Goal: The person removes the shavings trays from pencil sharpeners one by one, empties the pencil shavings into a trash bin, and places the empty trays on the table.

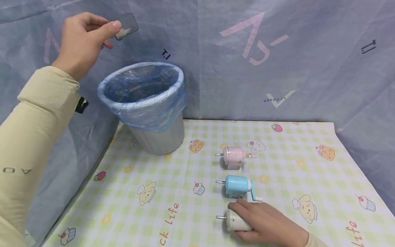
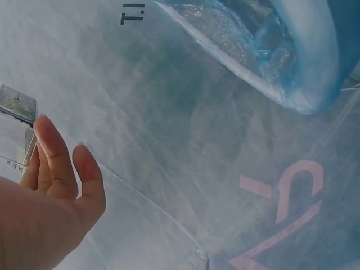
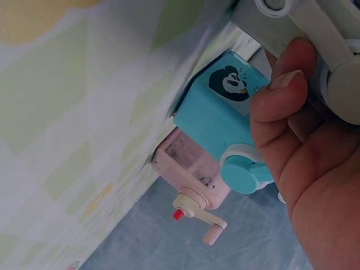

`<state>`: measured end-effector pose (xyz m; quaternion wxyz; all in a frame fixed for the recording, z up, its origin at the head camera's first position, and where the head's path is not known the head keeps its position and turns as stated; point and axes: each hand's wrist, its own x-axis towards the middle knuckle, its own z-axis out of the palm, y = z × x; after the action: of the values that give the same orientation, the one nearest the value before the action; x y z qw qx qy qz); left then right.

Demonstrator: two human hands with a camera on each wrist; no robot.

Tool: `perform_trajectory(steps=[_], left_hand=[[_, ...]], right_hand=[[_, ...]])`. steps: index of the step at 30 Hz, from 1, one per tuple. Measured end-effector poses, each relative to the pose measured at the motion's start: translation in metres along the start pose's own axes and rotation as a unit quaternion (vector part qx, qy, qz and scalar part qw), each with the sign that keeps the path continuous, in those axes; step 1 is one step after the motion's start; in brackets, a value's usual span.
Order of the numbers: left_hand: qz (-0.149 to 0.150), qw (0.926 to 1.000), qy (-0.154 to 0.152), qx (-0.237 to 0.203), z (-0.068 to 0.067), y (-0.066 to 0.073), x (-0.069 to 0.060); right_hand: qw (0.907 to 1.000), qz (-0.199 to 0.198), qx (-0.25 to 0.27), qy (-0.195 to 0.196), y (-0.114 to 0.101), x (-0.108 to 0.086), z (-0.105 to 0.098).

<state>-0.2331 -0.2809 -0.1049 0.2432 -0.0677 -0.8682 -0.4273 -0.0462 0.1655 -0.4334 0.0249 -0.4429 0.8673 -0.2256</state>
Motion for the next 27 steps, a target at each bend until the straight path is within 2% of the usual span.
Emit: perform_trajectory(steps=[4,10,19,27], left_hand=[[-0.007,0.9998,-0.013,0.015,0.001,0.001,0.001],[-0.036,0.9960,-0.060,0.056,-0.001,-0.004,0.002],[-0.050,0.9818,-0.105,0.150,0.002,-0.014,0.002],[-0.024,0.9659,-0.141,0.216,0.010,-0.017,0.003]], right_hand=[[1.0000,-0.002,-0.005,0.003,0.000,0.000,0.000],[0.9996,-0.012,-0.021,0.014,0.001,0.001,0.002],[0.9990,-0.017,-0.032,0.024,0.000,0.003,0.003],[0.9994,-0.006,-0.030,0.018,-0.001,0.004,0.002]])
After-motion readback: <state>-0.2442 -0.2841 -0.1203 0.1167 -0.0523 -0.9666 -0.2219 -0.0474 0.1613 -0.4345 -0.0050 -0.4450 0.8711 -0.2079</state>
